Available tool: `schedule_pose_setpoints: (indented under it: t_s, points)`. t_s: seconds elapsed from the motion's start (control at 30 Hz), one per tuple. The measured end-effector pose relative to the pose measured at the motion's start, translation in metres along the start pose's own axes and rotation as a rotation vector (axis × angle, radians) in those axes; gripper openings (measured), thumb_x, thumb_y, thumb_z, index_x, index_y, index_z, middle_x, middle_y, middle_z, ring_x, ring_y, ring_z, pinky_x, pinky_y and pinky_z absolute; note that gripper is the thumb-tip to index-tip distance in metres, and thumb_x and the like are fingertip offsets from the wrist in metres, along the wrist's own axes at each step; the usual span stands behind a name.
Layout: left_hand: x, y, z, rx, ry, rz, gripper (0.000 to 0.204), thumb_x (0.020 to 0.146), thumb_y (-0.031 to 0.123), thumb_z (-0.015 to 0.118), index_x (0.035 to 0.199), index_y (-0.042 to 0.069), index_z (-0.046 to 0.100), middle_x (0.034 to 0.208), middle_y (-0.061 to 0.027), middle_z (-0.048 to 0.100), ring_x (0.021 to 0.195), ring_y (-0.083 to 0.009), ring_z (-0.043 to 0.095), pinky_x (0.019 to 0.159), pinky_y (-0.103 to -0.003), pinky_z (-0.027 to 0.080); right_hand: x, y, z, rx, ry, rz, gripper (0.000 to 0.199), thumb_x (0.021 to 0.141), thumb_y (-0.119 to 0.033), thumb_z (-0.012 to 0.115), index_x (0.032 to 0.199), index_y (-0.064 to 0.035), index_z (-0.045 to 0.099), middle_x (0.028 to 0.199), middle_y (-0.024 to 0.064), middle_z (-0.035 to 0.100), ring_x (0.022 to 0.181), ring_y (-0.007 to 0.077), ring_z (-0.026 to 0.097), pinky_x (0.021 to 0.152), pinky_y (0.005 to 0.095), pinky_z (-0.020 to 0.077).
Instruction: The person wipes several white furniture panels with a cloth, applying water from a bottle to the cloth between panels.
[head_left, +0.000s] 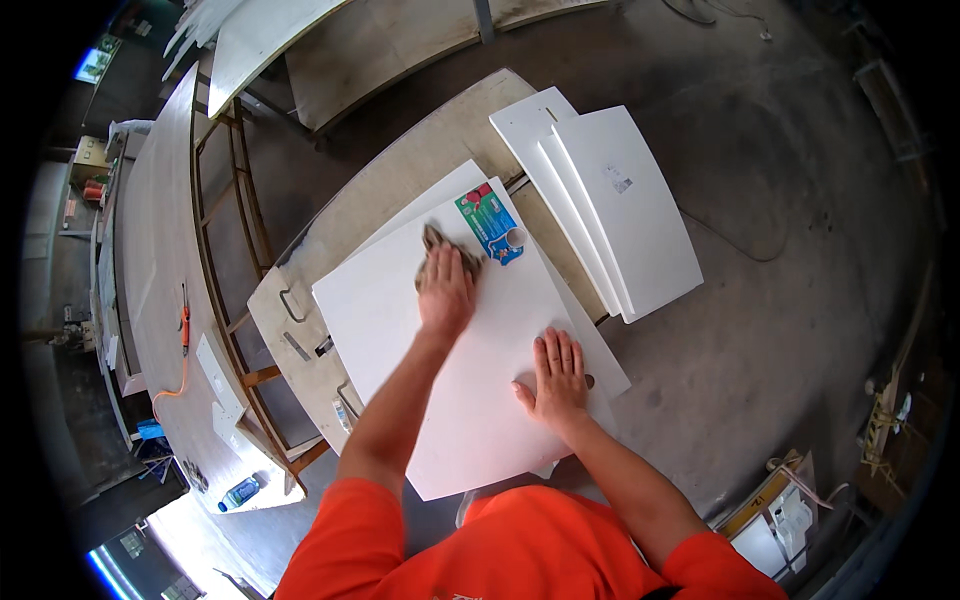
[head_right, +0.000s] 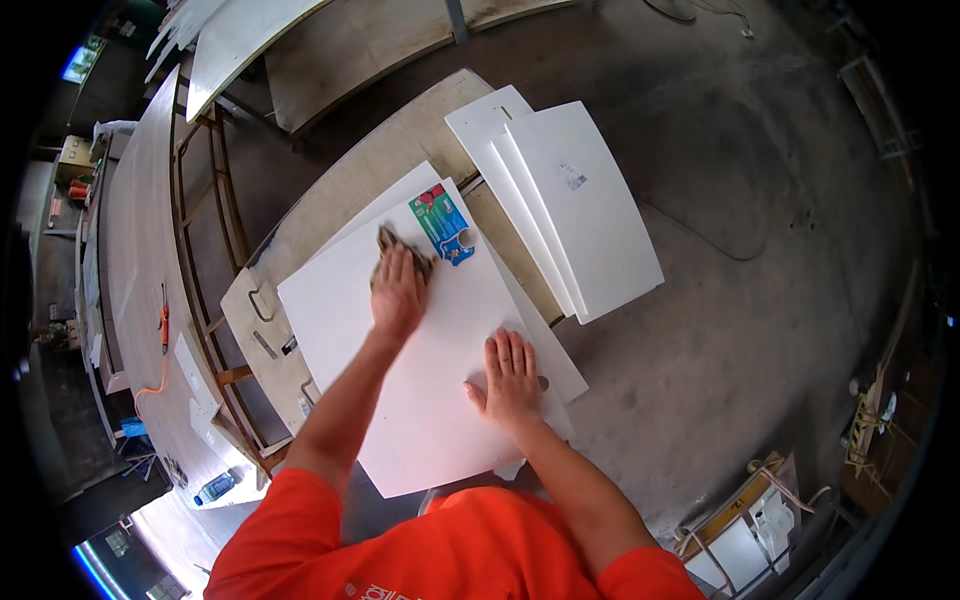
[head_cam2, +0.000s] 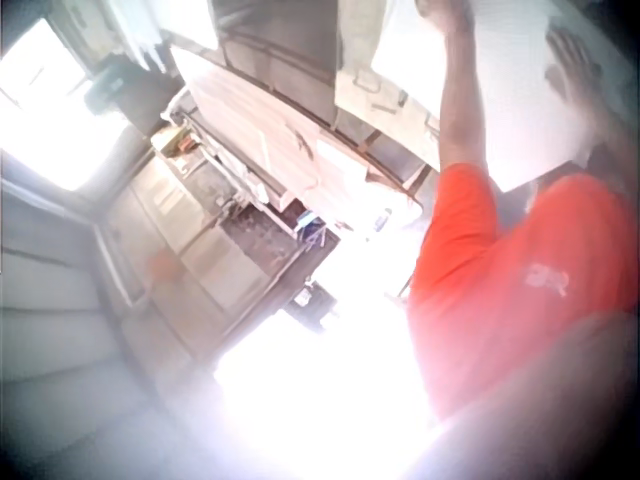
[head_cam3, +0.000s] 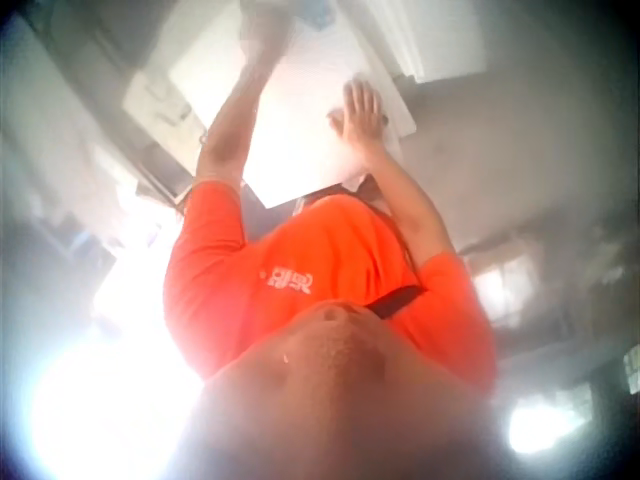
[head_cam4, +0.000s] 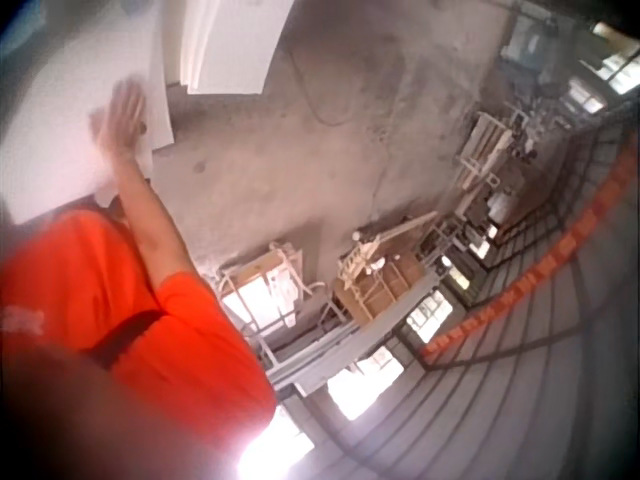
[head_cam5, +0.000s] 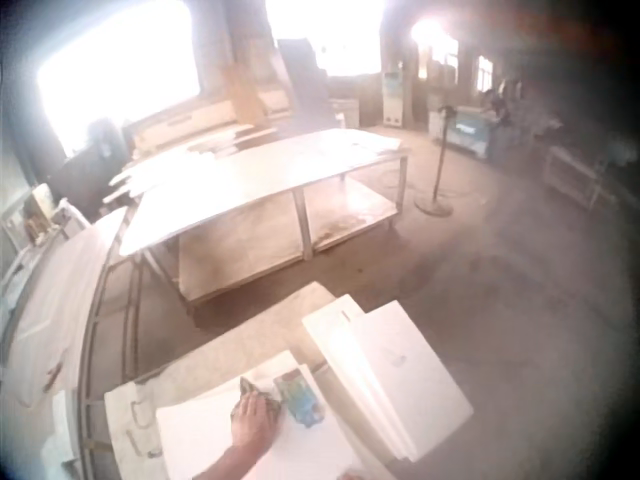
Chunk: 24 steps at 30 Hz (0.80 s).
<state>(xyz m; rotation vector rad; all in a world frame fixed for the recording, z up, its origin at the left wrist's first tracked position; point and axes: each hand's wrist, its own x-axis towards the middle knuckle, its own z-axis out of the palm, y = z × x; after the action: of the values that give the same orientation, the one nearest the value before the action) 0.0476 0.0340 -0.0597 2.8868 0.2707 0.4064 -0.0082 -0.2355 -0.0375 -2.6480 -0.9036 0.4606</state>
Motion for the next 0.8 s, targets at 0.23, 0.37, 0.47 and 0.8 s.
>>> schedule_pose_setpoints:
  t_s: [0.23, 0.37, 0.47, 0.8]
  points:
    - [-0.092, 0.025, -0.015, -0.018, -0.072, -0.03, 0.045, 0.094, 0.016, 0.061, 0.132, -0.009, 0.06, 0.143, -0.0262, 0.058, 0.135, -0.0432, 0.054, 0.116, -0.05, 0.042, -0.006, 0.008, 0.001, -0.027, -0.019, 0.033, 0.091, 0.094, -0.054, 0.058, 0.158, 0.004, 0.029, 0.17, 0.0232, 0.017, 0.158, 0.0406, 0.01, 0.128, 0.0565, 0.0044]
    - [-0.028, -0.021, -0.013, 0.05, 0.024, -0.029, 0.042, 0.095, 0.017, 0.06, 0.128, -0.008, 0.063, 0.142, -0.025, 0.059, 0.134, -0.0428, 0.054, 0.111, -0.049, 0.046, 0.0, 0.004, 0.004, -0.011, 0.028, -0.005, 0.091, 0.094, -0.054, 0.059, 0.158, 0.0041, 0.029, 0.169, 0.023, 0.018, 0.158, 0.0411, 0.011, 0.127, 0.0571, 0.0053]
    - [0.017, -0.049, -0.002, 0.088, 0.061, -0.165, 0.04, 0.096, 0.016, 0.059, 0.128, -0.008, 0.063, 0.143, -0.0243, 0.058, 0.134, -0.0429, 0.054, 0.114, -0.047, 0.044, -0.007, -0.005, 0.003, -0.008, 0.022, -0.028, 0.092, 0.094, -0.055, 0.059, 0.158, 0.0041, 0.029, 0.169, 0.0232, 0.018, 0.157, 0.0412, 0.012, 0.127, 0.0574, 0.0067]
    - [0.023, -0.041, -0.009, 0.084, 0.058, -0.165, 0.039, 0.096, 0.016, 0.059, 0.127, -0.008, 0.063, 0.139, -0.0261, 0.06, 0.13, -0.0425, 0.057, 0.11, -0.047, 0.047, -0.001, -0.005, 0.004, -0.004, 0.097, -0.046, 0.089, 0.093, -0.053, 0.061, 0.156, 0.0042, 0.033, 0.168, 0.0235, 0.022, 0.157, 0.0414, 0.015, 0.127, 0.0574, 0.0095]
